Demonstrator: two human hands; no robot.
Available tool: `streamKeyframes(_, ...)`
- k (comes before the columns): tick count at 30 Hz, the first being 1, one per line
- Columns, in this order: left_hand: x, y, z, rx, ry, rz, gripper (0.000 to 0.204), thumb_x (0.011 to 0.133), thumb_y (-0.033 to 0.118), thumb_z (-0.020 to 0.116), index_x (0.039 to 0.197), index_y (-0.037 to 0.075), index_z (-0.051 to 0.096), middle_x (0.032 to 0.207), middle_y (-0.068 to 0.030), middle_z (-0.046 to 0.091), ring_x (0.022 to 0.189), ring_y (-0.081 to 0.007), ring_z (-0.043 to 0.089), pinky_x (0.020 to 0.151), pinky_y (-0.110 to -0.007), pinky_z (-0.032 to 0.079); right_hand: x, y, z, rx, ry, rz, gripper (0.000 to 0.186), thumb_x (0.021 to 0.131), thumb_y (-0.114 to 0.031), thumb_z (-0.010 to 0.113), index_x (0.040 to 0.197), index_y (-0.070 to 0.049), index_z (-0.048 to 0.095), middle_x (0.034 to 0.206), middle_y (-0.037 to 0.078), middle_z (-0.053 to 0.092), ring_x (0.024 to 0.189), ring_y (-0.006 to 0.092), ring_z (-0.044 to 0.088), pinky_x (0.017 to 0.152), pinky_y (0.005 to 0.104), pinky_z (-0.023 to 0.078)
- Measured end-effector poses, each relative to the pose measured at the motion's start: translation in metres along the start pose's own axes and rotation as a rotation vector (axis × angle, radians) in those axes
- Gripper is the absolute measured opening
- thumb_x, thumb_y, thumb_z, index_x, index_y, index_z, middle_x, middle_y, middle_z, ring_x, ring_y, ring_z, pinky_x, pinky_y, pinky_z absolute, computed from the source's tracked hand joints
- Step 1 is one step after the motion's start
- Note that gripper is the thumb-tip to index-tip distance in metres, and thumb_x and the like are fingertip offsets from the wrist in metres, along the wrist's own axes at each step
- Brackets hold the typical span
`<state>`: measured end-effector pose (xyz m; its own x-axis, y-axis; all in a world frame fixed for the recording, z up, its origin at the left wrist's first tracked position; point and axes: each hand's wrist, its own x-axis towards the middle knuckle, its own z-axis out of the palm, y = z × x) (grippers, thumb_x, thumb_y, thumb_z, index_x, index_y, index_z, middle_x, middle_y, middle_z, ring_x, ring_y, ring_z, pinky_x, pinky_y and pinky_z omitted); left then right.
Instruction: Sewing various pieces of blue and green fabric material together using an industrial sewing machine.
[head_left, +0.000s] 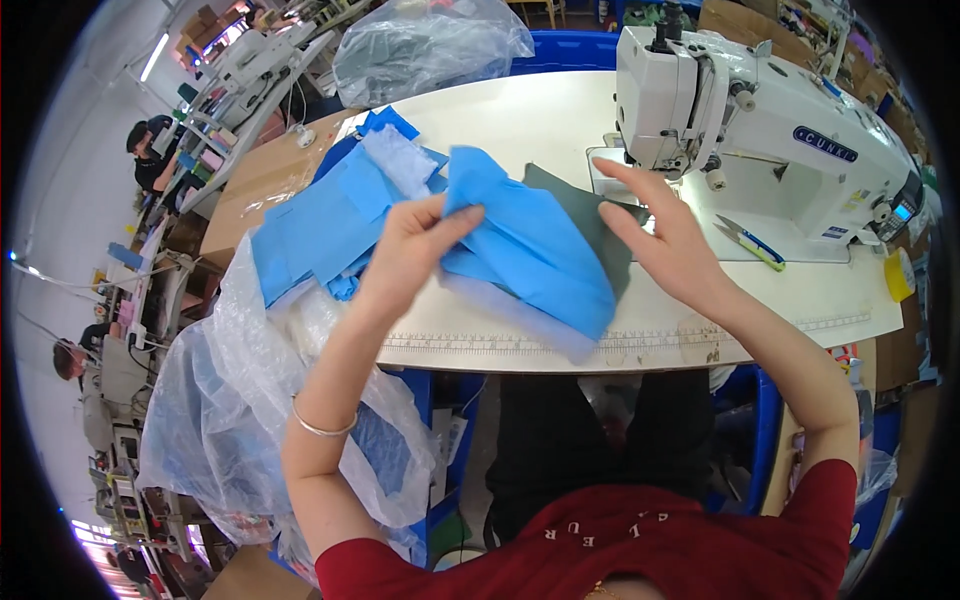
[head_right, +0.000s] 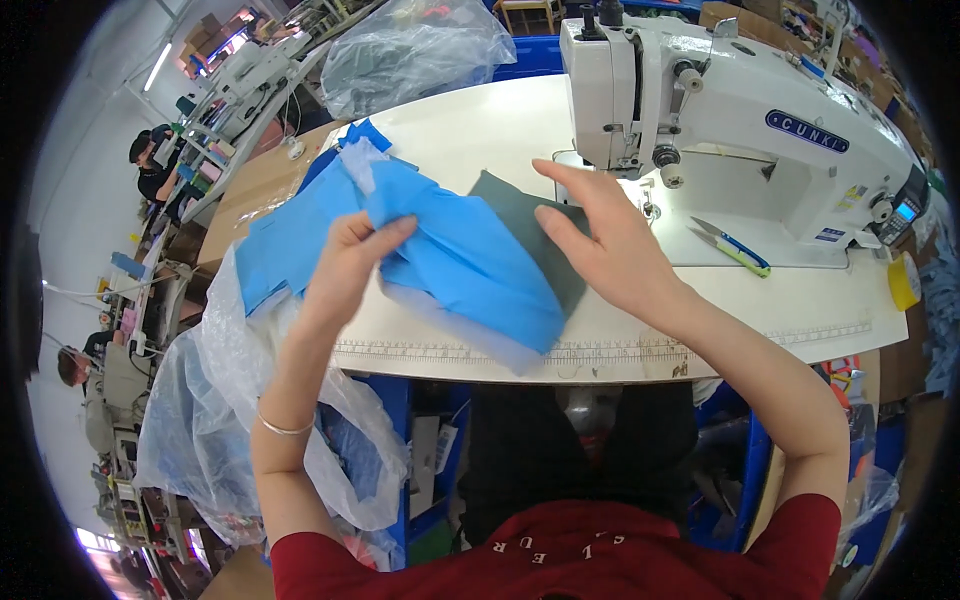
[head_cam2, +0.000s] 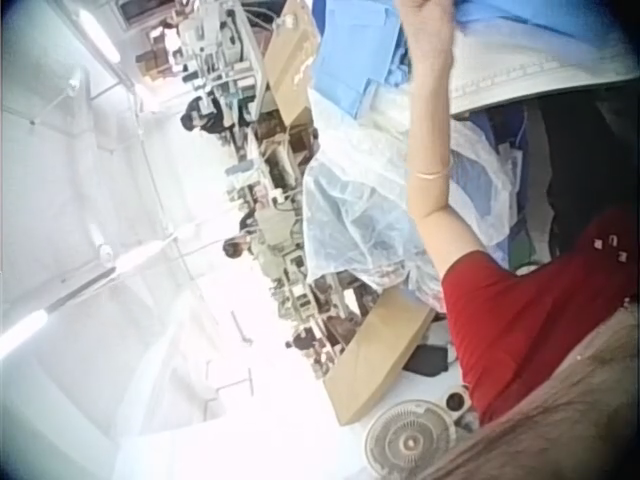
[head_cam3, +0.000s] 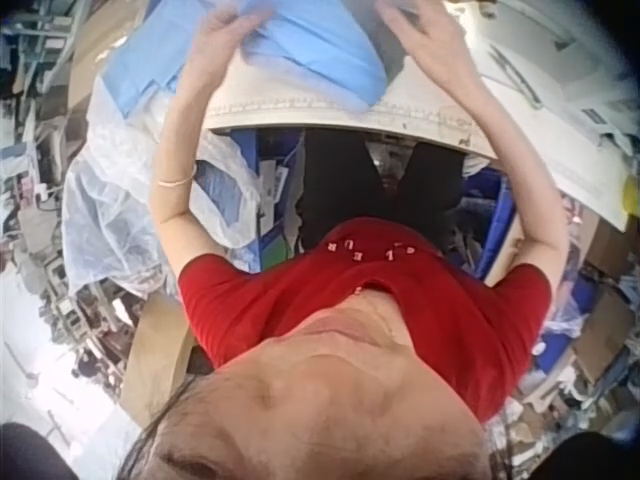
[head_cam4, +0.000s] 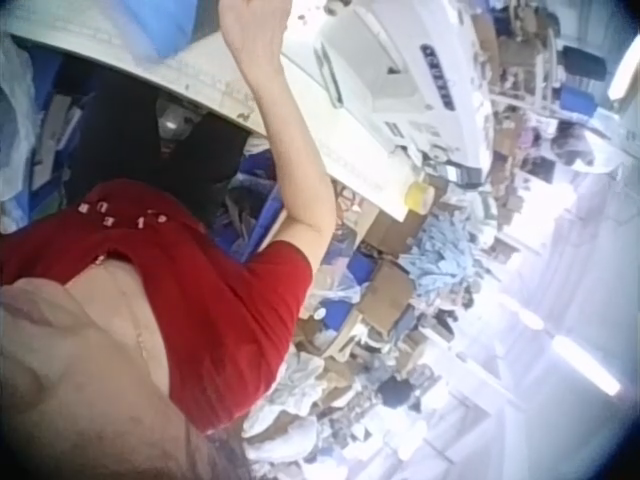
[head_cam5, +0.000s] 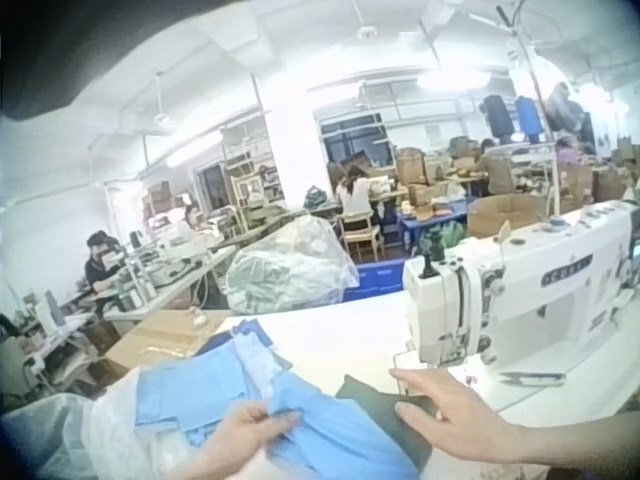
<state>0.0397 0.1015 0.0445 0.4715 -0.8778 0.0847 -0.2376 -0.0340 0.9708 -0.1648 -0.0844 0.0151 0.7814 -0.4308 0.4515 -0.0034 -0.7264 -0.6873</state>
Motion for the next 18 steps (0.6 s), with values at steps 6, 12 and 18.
streamKeyframes(6, 0.035, 0.04, -0.024, 0.195, 0.031, -0.144, 0.027, 0.093, 0.023, 0.061, 0.096, -0.002, 0.07, 0.085, -0.0024, 0.069, 0.074, -0.0077, 0.061, 0.067, -0.024, 0.048, -0.006, -0.007, 0.057, 0.205, -0.26, 0.056, 0.058, 0.096, -0.039, 0.048, 0.137, 0.001, 0.044, 0.129, 0.024, 0.055, 0.119, 0.0368, 0.052, 0.103, 0.0427, 0.039)
streamKeyframes(12, 0.089, 0.008, 0.043, 0.782, -0.149, 0.231, 0.039, 0.081, 0.031, 0.055, 0.079, -0.007, 0.063, 0.07, -0.0259, 0.061, 0.065, -0.0364, 0.061, 0.065, -0.044, 0.048, -0.035, -0.03, 0.104, 0.543, -0.544, 0.028, 0.045, 0.096, -0.037, 0.048, 0.122, -0.002, 0.056, 0.112, 0.026, 0.063, 0.104, 0.0414, 0.06, 0.093, 0.0443, 0.046)
streamKeyframes(18, 0.096, -0.026, 0.084, 0.682, -0.503, 0.139, 0.035, 0.08, 0.028, 0.056, 0.073, -0.005, 0.062, 0.068, -0.0257, 0.058, 0.064, -0.0394, 0.058, 0.064, -0.046, 0.046, -0.047, -0.003, 0.024, 0.193, -0.586, 0.044, 0.023, 0.088, -0.024, 0.062, 0.105, -0.01, 0.068, 0.083, 0.013, 0.066, 0.073, 0.03, 0.065, 0.067, 0.0405, 0.051)
